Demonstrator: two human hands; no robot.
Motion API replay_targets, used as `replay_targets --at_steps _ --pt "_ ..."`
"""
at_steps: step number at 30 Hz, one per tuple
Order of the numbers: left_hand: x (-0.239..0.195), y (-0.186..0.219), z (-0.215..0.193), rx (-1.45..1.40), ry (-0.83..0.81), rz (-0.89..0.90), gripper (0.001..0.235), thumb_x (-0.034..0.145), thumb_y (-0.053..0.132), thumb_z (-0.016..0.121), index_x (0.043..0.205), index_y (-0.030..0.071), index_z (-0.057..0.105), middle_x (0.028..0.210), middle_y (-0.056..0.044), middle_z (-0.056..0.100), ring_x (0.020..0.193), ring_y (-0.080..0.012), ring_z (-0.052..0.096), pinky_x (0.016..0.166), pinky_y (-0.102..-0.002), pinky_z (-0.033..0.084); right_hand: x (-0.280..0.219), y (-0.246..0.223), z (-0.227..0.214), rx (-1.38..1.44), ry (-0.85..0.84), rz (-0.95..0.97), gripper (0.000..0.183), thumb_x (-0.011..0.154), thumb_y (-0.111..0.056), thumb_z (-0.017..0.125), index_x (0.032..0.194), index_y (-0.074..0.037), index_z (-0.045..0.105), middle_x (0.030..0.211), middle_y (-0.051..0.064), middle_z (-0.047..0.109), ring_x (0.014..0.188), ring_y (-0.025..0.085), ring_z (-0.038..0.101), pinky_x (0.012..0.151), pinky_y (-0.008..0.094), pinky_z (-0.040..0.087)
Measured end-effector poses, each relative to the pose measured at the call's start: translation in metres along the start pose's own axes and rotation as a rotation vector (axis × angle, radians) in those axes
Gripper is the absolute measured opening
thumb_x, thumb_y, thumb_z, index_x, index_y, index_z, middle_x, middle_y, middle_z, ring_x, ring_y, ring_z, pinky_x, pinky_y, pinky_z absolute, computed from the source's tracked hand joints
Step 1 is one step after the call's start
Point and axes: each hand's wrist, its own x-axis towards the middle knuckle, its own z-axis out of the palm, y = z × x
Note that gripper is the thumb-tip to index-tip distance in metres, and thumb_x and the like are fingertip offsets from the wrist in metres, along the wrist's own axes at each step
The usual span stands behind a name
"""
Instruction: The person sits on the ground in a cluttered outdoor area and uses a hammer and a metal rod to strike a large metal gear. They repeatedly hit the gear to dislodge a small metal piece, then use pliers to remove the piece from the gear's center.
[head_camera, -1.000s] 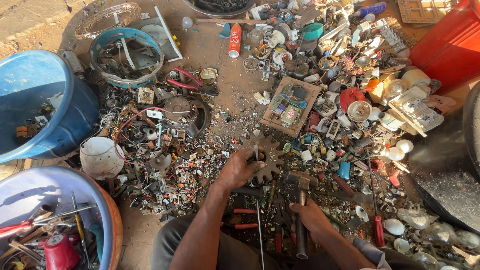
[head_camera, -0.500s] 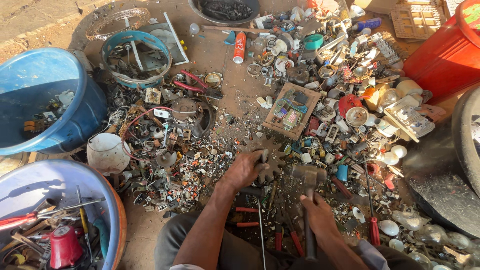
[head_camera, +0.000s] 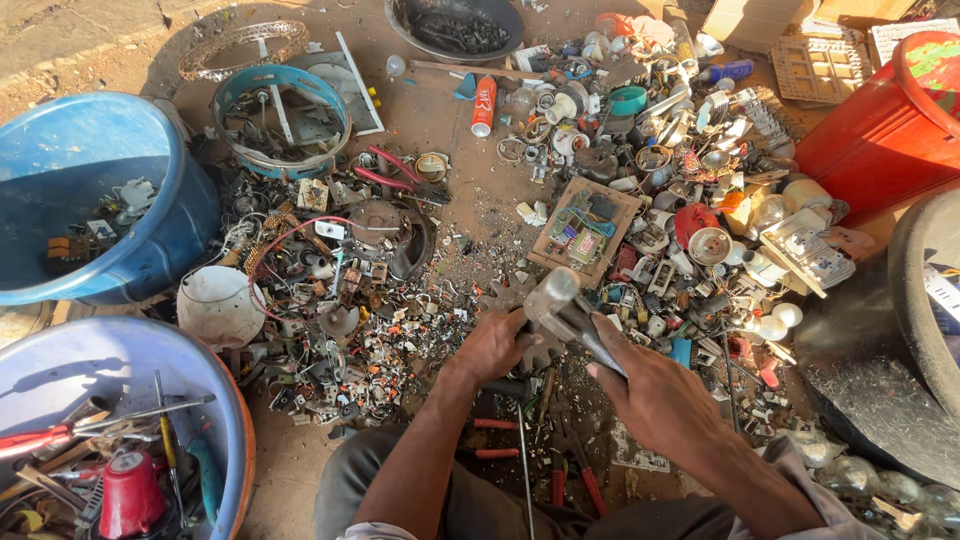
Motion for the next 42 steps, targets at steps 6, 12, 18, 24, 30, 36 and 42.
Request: replay_targets --at_steps 6,12,18,24,30,36,42 --pt "0.004 -0.004 -0.001 -0.002 0.038 0.029 0.032 0.098 0.032 0.063 0.111 0.003 0.063 0.087 -0.013 0.071 0.070 -0.0241 0.068 0.066 -0.041 0.060 -0.020 -0.013 -0.028 0.323 0.275 -0.044 0.074 0.091 -0.026 0.064 0.160 -0.014 0.038 0.077 0.009 0.074 0.039 0.015 0.062 0.035 0.032 0.050" --pt "0.001 -0.007 0.003 -0.084 0.063 0.038 0.029 0.096 0.029 0.065 0.109 0.002 0.064 0.085 -0.012 0.070 0.066 -0.0239 0.068 0.061 -0.041 0.060 -0.031 -0.015 -0.033 0.481 0.406 -0.037 0.069 0.093 -0.026 0.066 0.156 -0.012 0.042 0.062 0.007 0.067 0.044 0.013 0.054 0.036 0.032 0.045" --pt "0.002 -0.002 0.003 -0.090 -0.020 -0.080 0.028 0.101 0.031 0.059 0.108 0.004 0.062 0.081 -0.012 0.069 0.062 -0.0215 0.066 0.059 -0.040 0.061 -0.017 0.000 0.002 0.313 0.076 0.168 0.076 0.094 -0.037 0.063 0.163 -0.022 0.035 0.075 0.008 0.074 0.041 0.017 0.061 0.035 0.035 0.048" --pt "0.002 0.006 -0.003 -0.102 -0.002 -0.044 0.028 0.100 0.032 0.060 0.106 0.005 0.061 0.079 -0.011 0.068 0.062 -0.0223 0.066 0.058 -0.040 0.059 0.001 0.002 -0.014 0.154 -0.089 0.176 0.070 0.096 -0.040 0.060 0.158 -0.019 0.035 0.082 0.018 0.081 0.045 0.019 0.068 0.047 0.035 0.053" --pt "0.005 -0.005 0.005 -0.031 0.102 0.112 0.035 0.096 0.032 0.068 0.115 0.002 0.061 0.081 -0.015 0.070 0.069 -0.0270 0.068 0.063 -0.047 0.056 -0.022 0.001 -0.019 0.216 0.540 -0.324 0.062 0.106 -0.033 0.057 0.157 -0.004 0.037 0.097 0.024 0.073 0.059 0.016 0.070 0.042 0.030 0.058" --pt "-0.003 -0.005 0.000 -0.061 0.056 0.033 0.035 0.099 0.031 0.063 0.125 0.008 0.059 0.084 -0.013 0.070 0.071 -0.0284 0.071 0.063 -0.044 0.061 -0.001 -0.013 -0.005 0.185 -0.071 0.104 0.072 0.097 -0.027 0.058 0.162 -0.013 0.031 0.097 0.016 0.073 0.046 0.018 0.067 0.039 0.033 0.059" --pt "-0.002 -0.019 0.005 -0.134 0.035 0.034 0.026 0.105 0.028 0.058 0.113 0.004 0.062 0.085 -0.010 0.070 0.065 -0.0184 0.071 0.056 -0.033 0.064 -0.021 -0.013 -0.029 0.319 0.277 0.019 0.078 0.091 -0.028 0.062 0.162 -0.011 0.036 0.074 0.017 0.076 0.044 0.020 0.066 0.035 0.036 0.053"
